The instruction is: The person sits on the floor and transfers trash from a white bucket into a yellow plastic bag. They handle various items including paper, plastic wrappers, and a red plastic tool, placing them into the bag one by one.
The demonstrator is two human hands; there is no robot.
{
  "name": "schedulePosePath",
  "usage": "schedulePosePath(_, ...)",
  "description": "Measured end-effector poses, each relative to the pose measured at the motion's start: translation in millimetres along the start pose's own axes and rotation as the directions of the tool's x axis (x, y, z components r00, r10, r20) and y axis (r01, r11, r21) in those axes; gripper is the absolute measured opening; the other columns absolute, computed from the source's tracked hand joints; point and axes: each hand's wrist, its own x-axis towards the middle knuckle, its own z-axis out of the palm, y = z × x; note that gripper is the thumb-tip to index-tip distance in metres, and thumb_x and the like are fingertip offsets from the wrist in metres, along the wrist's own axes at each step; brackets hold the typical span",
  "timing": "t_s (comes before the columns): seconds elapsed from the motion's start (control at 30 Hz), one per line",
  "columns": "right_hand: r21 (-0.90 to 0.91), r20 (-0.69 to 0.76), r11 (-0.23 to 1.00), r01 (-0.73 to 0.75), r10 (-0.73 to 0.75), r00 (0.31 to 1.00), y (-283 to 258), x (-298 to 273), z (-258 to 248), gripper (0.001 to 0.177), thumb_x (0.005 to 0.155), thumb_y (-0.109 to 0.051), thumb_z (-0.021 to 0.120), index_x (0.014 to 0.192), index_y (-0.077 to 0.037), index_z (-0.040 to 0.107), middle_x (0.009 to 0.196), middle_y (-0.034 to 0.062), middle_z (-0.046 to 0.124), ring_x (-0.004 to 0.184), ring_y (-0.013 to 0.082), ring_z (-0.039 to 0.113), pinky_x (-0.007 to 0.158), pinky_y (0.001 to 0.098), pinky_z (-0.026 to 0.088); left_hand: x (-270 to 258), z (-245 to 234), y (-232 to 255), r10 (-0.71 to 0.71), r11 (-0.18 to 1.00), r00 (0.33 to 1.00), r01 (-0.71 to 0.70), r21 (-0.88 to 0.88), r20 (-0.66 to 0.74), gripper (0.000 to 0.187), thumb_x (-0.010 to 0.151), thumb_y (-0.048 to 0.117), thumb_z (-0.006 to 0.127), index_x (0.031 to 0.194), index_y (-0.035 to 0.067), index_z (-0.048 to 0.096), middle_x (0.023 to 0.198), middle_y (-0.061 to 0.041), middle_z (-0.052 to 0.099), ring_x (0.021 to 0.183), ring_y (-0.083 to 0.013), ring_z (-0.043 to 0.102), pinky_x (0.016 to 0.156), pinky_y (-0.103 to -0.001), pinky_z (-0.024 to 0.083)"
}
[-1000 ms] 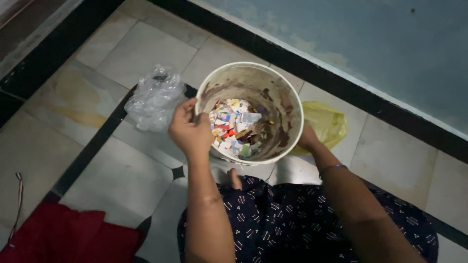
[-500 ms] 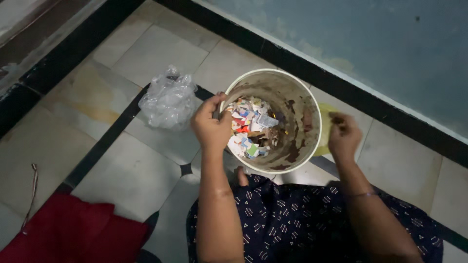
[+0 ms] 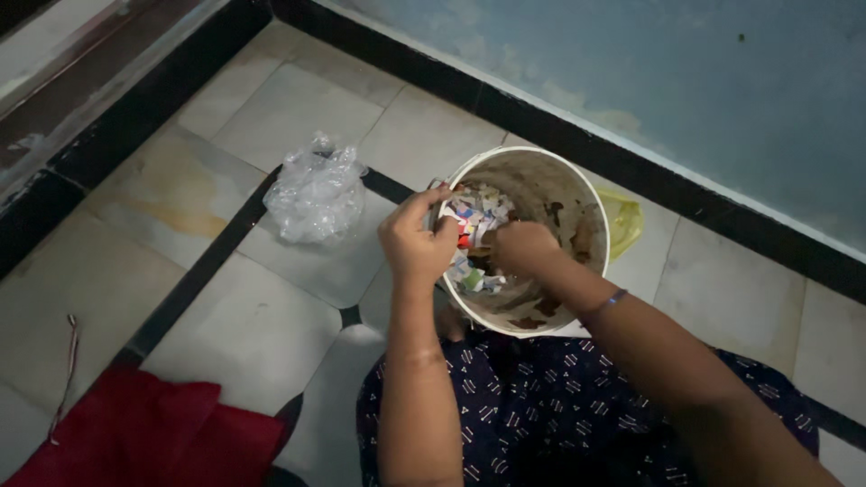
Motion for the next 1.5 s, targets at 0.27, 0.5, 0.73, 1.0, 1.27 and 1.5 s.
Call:
schedulePosePath(0.27, 0.062, -0.011, 0.994, -0.095, 0.096, 0.995, 2, 8, 17, 0.020, 0.089, -0.028, 0.065, 0.101, -0.019, 0.078, 0.093, 0.0135, 0.077, 0.087, 0.0324, 0.075, 0.078, 0.0465, 0.060, 2, 4, 4, -0.017, 1.000, 0.999, 0.016, 0.027, 0.039, 0.030, 0.072, 0.001, 0.066, 0.099, 0.008, 0.076, 0.102, -0.012, 0.078, 0.097, -0.0295, 0.078, 0.085, -0.038, 0.062)
schedulePosePath(0.5, 0.176, -0.216, 0.967, -0.186, 0.222, 0.951, 21, -41, -28, 0.031, 0.091, -0.043, 0.068, 0.095, -0.015, 0.079, 0.082, 0.0166, 0.074, 0.076, 0.0378, 0.072, 0.072, 0.0498, 0.058, -1, 4, -11, -0.014, 0.998, 1.000, 0.016, 0.058, -0.027, 0.030, 0.072, 0.000, 0.067, 0.101, 0.004, 0.076, 0.103, -0.015, 0.078, 0.098, -0.0300, 0.078, 0.089, -0.037, 0.061)
schedulePosePath(0.73, 0.288, -0.444, 0.957, -0.024, 0.157, 0.882, 42, -86, -45, 0.025, 0.086, -0.031, 0.071, 0.104, -0.016, 0.080, 0.079, 0.0157, 0.073, 0.069, 0.0364, 0.071, 0.067, 0.0472, 0.058, -7, 8, -32, -0.123, 0.992, 0.987, 0.122, -0.018, -0.103, 0.031, 0.076, -0.006, 0.069, 0.106, -0.002, 0.075, 0.107, -0.015, 0.077, 0.099, -0.0268, 0.077, 0.088, -0.036, 0.061)
schedulePosePath(1.0, 0.447, -0.628, 0.884, 0.138, 0.200, 0.752, 57, -113, -63, 0.015, 0.090, -0.012, 0.073, 0.104, -0.008, 0.078, 0.094, 0.0128, 0.076, 0.074, 0.0254, 0.074, 0.066, 0.0369, 0.058, -9, 6, -50, -0.192, 0.981, 0.972, 0.193, -0.004, -0.135, 0.028, 0.077, -0.006, 0.069, 0.105, -0.005, 0.074, 0.102, -0.014, 0.079, 0.091, -0.0205, 0.077, 0.084, -0.033, 0.062)
schedulePosePath(1.27, 0.515, -0.750, 0.821, 0.245, 0.293, 0.594, 57, -126, -91, 0.009, 0.098, -0.007, 0.075, 0.107, -0.004, 0.075, 0.098, 0.0103, 0.076, 0.082, 0.0164, 0.073, 0.069, 0.0272, 0.057, -10, 5, -56, -0.209, 0.978, 0.963, 0.211, -0.008, -0.171, 0.030, 0.075, -0.006, 0.068, 0.105, -0.005, 0.074, 0.100, -0.014, 0.078, 0.092, -0.0193, 0.076, 0.086, -0.032, 0.061)
schedulePosePath(1.5, 0.581, -0.699, 0.779, 0.233, 0.332, 0.633, 48, -114, -102, 0.013, 0.095, -0.007, 0.076, 0.107, -0.002, 0.076, 0.094, 0.0101, 0.076, 0.079, 0.0135, 0.072, 0.068, 0.0263, 0.056, -5, -2, -52, -0.190, 0.967, 0.962, 0.218, 0.135, -0.198, 0.031, 0.072, -0.006, 0.070, 0.102, -0.003, 0.075, 0.098, -0.014, 0.079, 0.091, -0.0206, 0.078, 0.084, -0.032, 0.060)
